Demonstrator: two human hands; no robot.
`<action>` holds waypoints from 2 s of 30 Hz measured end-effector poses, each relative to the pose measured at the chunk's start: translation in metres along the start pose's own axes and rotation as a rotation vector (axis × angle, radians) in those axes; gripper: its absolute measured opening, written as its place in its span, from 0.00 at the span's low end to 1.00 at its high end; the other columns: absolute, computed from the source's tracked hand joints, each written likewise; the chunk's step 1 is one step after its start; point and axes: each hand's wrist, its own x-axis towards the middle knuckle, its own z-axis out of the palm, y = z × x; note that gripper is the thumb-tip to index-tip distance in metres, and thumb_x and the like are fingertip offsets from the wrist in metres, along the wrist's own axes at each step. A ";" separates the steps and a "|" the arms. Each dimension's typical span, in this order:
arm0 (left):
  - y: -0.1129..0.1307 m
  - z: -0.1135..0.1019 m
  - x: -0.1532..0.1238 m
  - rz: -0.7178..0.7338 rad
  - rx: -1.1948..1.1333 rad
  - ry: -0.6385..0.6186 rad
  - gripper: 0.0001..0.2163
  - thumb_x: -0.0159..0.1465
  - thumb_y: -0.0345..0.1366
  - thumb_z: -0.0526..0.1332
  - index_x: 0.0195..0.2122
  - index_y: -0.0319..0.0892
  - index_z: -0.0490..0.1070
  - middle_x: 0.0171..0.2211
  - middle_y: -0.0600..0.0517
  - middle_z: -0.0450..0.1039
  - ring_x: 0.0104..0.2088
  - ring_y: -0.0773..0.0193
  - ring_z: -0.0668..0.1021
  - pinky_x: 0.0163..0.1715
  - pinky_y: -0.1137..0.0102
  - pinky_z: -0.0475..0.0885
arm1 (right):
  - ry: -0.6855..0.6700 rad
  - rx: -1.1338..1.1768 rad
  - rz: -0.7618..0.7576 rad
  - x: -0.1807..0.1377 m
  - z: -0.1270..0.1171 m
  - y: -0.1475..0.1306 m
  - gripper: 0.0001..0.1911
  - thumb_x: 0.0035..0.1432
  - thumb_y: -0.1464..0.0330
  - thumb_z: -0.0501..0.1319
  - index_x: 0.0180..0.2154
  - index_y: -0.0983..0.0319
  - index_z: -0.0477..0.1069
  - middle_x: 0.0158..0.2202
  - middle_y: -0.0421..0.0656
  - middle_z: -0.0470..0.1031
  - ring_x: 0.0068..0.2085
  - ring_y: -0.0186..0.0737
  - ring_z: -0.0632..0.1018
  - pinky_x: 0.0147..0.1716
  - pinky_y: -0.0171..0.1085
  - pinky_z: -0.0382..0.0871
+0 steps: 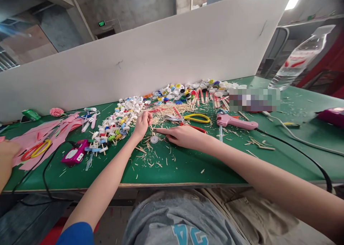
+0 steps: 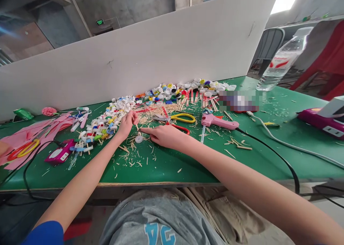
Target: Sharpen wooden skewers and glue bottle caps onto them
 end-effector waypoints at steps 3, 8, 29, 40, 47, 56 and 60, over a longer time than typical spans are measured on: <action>0.000 0.000 0.000 -0.012 0.002 0.015 0.18 0.72 0.44 0.43 0.28 0.43 0.62 0.18 0.56 0.59 0.21 0.67 0.64 0.27 0.70 0.62 | 0.023 -0.070 0.010 0.001 0.001 -0.002 0.28 0.68 0.68 0.47 0.68 0.53 0.52 0.37 0.46 0.78 0.25 0.32 0.70 0.22 0.35 0.45; 0.003 0.002 -0.001 -0.026 -0.007 0.008 0.18 0.72 0.41 0.42 0.27 0.43 0.62 0.17 0.55 0.60 0.20 0.67 0.64 0.26 0.70 0.62 | 0.018 -0.138 -0.013 0.006 0.001 -0.006 0.28 0.69 0.70 0.47 0.68 0.51 0.53 0.36 0.45 0.78 0.23 0.31 0.67 0.23 0.35 0.44; 0.005 0.004 -0.003 0.005 0.033 0.039 0.16 0.73 0.44 0.42 0.33 0.45 0.61 0.18 0.56 0.61 0.21 0.67 0.66 0.27 0.70 0.64 | -0.041 -0.004 0.010 0.005 -0.002 0.002 0.28 0.68 0.66 0.46 0.68 0.50 0.53 0.33 0.43 0.77 0.24 0.32 0.67 0.23 0.33 0.46; 0.000 0.005 -0.003 0.020 -0.014 0.049 0.15 0.70 0.51 0.47 0.38 0.45 0.59 0.22 0.55 0.66 0.25 0.66 0.72 0.31 0.68 0.68 | -0.025 -0.213 0.017 0.006 -0.001 -0.002 0.28 0.69 0.67 0.44 0.69 0.53 0.51 0.36 0.45 0.76 0.24 0.32 0.65 0.23 0.37 0.43; 0.005 0.005 -0.002 0.084 0.004 0.042 0.13 0.70 0.49 0.49 0.37 0.45 0.58 0.25 0.54 0.69 0.27 0.66 0.73 0.31 0.69 0.68 | -0.014 -0.287 0.019 0.005 -0.002 -0.001 0.29 0.68 0.69 0.44 0.68 0.51 0.52 0.37 0.46 0.76 0.24 0.33 0.67 0.24 0.37 0.43; 0.009 0.003 -0.002 0.112 0.063 -0.014 0.12 0.71 0.47 0.48 0.36 0.45 0.59 0.23 0.55 0.68 0.26 0.66 0.72 0.32 0.68 0.67 | -0.001 -0.303 0.040 0.006 -0.001 -0.008 0.29 0.67 0.70 0.46 0.69 0.54 0.51 0.35 0.47 0.76 0.25 0.36 0.71 0.24 0.37 0.45; 0.011 0.003 -0.002 0.097 0.059 -0.025 0.12 0.71 0.46 0.49 0.36 0.45 0.59 0.24 0.54 0.68 0.26 0.66 0.71 0.32 0.69 0.67 | -0.013 -0.250 0.047 0.008 -0.005 -0.011 0.29 0.66 0.69 0.49 0.67 0.55 0.55 0.33 0.47 0.77 0.26 0.36 0.72 0.24 0.36 0.45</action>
